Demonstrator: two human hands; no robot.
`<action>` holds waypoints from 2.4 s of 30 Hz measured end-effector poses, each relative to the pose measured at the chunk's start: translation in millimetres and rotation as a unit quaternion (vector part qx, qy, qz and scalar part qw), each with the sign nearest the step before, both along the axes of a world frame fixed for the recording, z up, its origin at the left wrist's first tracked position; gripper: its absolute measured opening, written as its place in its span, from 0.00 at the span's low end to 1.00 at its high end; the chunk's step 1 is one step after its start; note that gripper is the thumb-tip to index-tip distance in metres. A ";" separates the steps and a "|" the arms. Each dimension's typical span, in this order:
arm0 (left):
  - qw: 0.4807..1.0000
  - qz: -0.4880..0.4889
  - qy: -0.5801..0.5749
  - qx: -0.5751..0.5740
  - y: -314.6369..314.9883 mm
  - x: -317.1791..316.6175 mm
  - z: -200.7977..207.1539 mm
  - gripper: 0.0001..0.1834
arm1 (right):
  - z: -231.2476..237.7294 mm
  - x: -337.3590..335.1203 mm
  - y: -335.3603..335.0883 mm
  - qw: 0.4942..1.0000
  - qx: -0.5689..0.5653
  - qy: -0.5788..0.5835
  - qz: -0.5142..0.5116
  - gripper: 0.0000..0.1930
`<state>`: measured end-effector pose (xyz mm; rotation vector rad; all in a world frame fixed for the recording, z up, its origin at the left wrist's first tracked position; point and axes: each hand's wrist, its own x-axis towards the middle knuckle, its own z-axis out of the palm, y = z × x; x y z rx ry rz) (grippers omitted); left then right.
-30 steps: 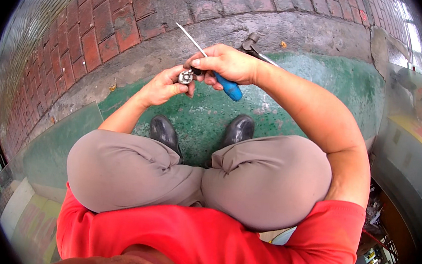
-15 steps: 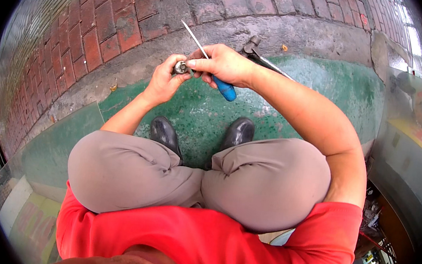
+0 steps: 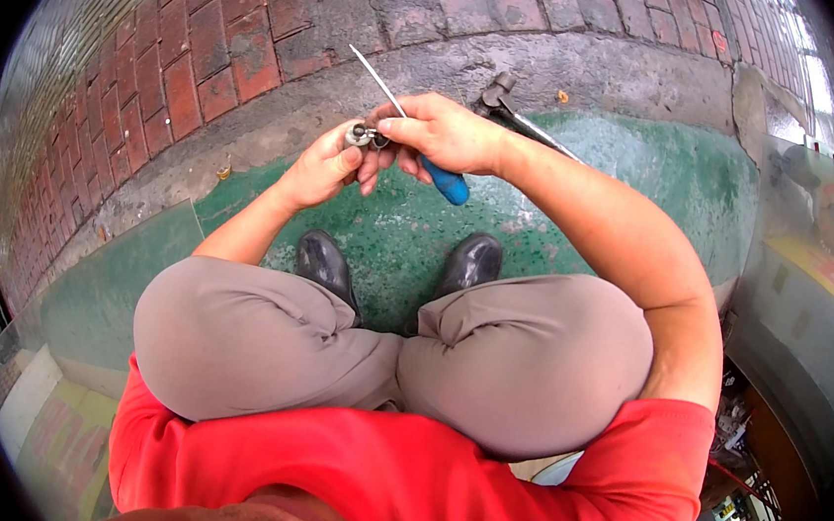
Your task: The person disassembles a small motor using a hammer and a screwdriver while sitting on the ground. They hold the motor in their hands, strike the casing with the hammer, and use the screwdriver to pry and remove parts.
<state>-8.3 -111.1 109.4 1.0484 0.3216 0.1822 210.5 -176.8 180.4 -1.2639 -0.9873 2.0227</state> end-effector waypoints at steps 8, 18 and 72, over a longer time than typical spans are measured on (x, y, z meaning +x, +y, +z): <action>0.986 -0.022 -0.004 -0.165 -5.9 -0.8 -4.5 0.31 | -2.7 0.0 6.7 0.997 -0.007 -0.079 0.006 0.22; 0.983 -0.040 0.036 -0.174 -1.6 1.8 3.2 0.25 | 4.0 -4.1 3.6 0.912 0.281 -0.296 0.043 0.25; 0.971 0.000 0.047 -0.233 -1.7 -2.8 -0.4 0.18 | -5.7 -2.8 5.3 0.894 0.290 -0.339 0.051 0.16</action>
